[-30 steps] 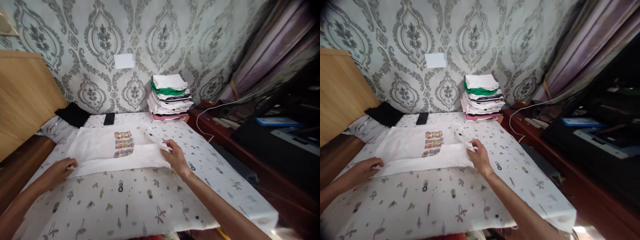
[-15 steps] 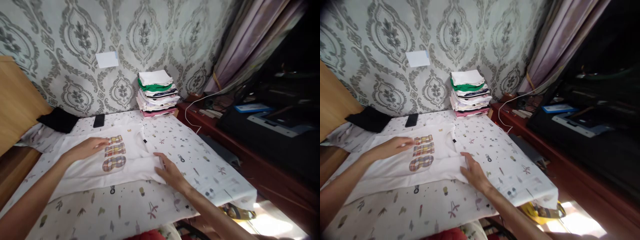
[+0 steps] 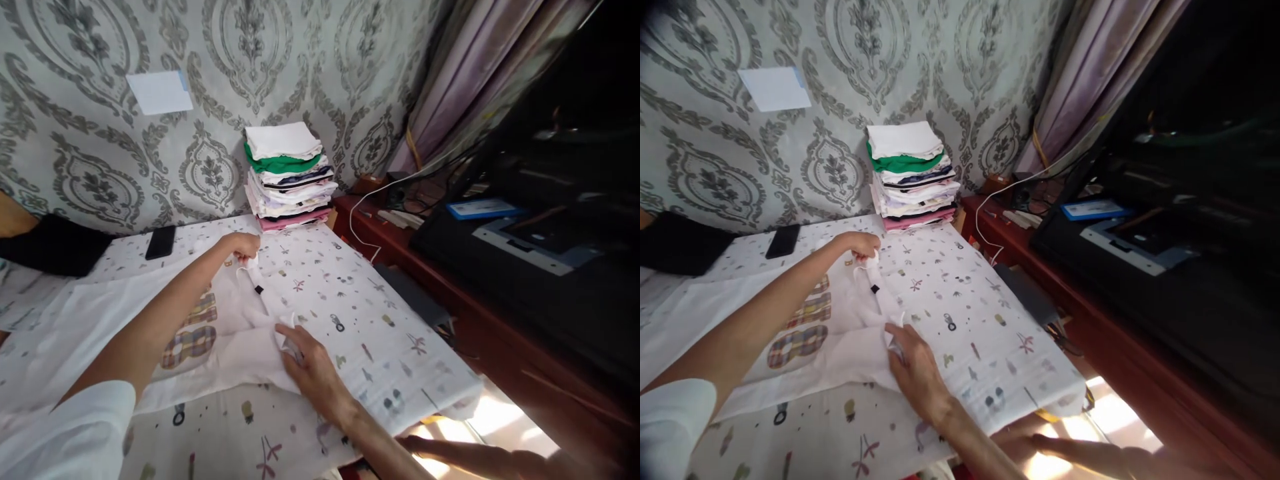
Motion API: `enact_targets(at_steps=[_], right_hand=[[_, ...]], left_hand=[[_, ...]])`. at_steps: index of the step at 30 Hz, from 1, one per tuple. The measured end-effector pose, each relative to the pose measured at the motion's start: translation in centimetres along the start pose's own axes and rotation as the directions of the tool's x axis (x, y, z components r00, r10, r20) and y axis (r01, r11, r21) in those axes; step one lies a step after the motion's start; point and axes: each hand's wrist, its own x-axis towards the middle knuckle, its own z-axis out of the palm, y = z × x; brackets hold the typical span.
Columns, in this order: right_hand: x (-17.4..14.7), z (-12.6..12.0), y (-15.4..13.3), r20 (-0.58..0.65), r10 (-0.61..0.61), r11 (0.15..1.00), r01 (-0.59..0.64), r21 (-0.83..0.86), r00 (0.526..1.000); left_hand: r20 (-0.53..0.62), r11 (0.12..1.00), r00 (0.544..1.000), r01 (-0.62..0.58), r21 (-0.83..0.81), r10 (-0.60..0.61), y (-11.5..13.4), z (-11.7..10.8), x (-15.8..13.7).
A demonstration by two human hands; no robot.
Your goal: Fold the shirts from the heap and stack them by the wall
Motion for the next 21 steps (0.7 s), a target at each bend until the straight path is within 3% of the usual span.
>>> enact_targets(at_steps=[3,6,8,10,13,15,18,21], right_hand=[[-0.2,-0.6,0.4,-0.073,0.037,0.999,-0.036,0.013,0.997],[-0.3,-1.7,1.1,-0.141,0.069,0.998,-0.068,0.015,0.988],[-0.4,-2.4,1.6,-0.157,0.09,0.996,-0.09,0.01,0.983],[-0.4,-2.9,2.0,-0.151,0.103,0.995,-0.102,0.012,0.983],[-0.5,-3.4,2.2,-0.13,0.097,0.995,-0.098,-0.004,0.987],[-0.6,-3.5,2.2,-0.12,0.078,0.996,-0.082,-0.027,0.99],[-0.7,-3.5,2.0,-0.117,0.063,0.997,-0.069,-0.044,0.991],[-1.0,-3.7,2.0,-0.117,0.064,0.997,-0.07,-0.045,0.991]], left_hand=[[-0.098,0.972,0.99,-0.123,-0.202,0.105,-0.7,-0.2,-0.2],[-0.327,0.788,0.917,-0.371,-0.492,0.228,-1.3,1.5,0.8],[-0.425,0.697,0.873,-0.46,-0.55,0.24,-1.6,3.5,1.8],[-0.466,0.683,0.852,-0.487,-0.544,0.236,-1.9,5.4,2.6],[-0.526,0.717,0.814,-0.518,-0.466,0.246,-2.0,7.4,2.6],[-0.533,0.806,0.798,-0.498,-0.322,0.28,-1.7,8.3,2.0],[-0.435,0.927,0.838,-0.375,-0.018,0.331,-1.0,9.7,0.5],[-0.345,0.944,0.879,-0.296,0.146,0.329,-0.4,11.3,-1.9]])
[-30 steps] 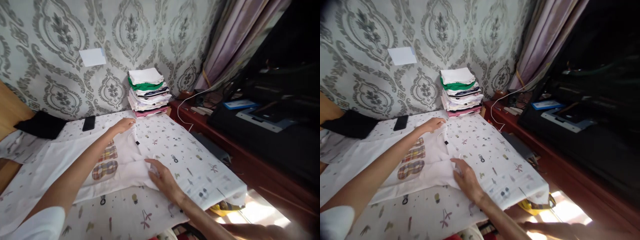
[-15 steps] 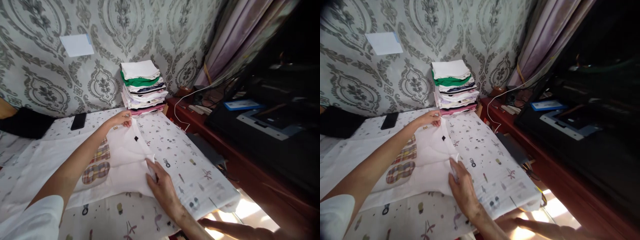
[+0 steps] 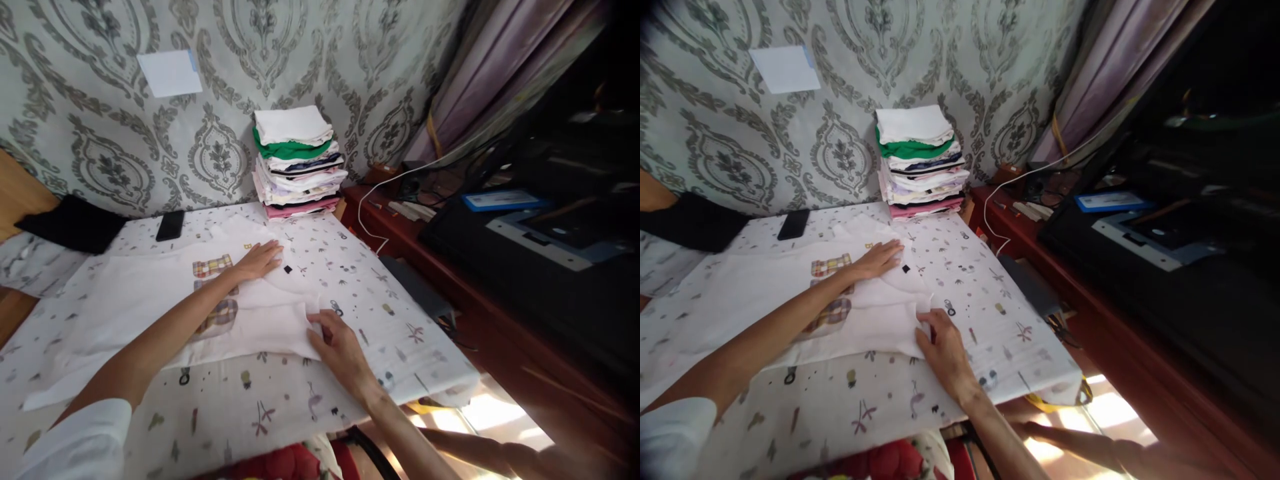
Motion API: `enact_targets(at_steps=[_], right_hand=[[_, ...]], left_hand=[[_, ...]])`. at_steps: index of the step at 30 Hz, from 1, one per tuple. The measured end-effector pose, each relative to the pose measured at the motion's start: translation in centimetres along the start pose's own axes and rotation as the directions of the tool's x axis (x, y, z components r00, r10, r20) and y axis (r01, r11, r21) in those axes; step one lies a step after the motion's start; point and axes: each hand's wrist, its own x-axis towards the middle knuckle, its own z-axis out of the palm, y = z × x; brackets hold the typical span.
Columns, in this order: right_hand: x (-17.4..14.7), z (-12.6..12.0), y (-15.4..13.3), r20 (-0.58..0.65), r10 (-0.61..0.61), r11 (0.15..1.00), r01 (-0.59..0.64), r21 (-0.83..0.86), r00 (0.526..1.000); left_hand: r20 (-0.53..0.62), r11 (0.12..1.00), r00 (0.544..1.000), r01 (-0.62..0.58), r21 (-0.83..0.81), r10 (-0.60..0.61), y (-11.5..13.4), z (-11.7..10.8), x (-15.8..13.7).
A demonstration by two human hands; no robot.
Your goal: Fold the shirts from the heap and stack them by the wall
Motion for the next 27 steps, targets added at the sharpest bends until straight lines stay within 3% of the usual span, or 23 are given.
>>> enact_targets(at_steps=[4,8,10,12,17,20,23,27], right_hand=[[-0.9,-0.5,0.4,-0.025,-0.036,0.995,0.034,-0.098,0.999],[-1.1,-0.2,0.1,-0.105,-0.214,0.946,0.18,-0.27,0.971],[-0.7,0.5,-0.5,-0.07,-0.299,0.905,0.259,-0.339,0.952],[0.1,1.6,-1.3,0.039,-0.338,0.86,0.325,-0.394,0.94],[2.3,3.6,-2.9,0.25,-0.26,0.806,0.352,-0.476,0.933],[3.5,3.6,-3.7,0.32,-0.112,0.852,0.257,-0.456,0.941],[3.9,3.1,-4.7,0.415,-0.014,0.896,0.195,-0.398,0.91],[2.0,1.4,-6.4,0.433,-0.121,0.887,0.293,-0.358,0.893]], left_hand=[[0.07,0.999,0.997,0.01,0.032,-0.012,1.3,-0.3,-5.7],[0.083,0.994,0.996,0.032,0.103,-0.041,2.1,-1.6,-13.8],[0.067,0.988,0.994,0.08,0.133,-0.089,2.5,-2.6,-17.8],[0.067,0.978,0.984,0.155,0.14,-0.166,2.5,-4.1,-21.6],[0.223,0.925,0.898,0.36,0.123,-0.379,0.8,-7.7,-29.8],[0.305,0.879,0.828,0.47,0.079,-0.47,-0.5,-8.6,-33.7],[0.336,0.85,0.795,0.525,0.034,-0.505,-0.7,-8.7,-36.4],[0.378,0.847,0.78,0.531,0.02,-0.498,0.6,-8.8,-38.8]])
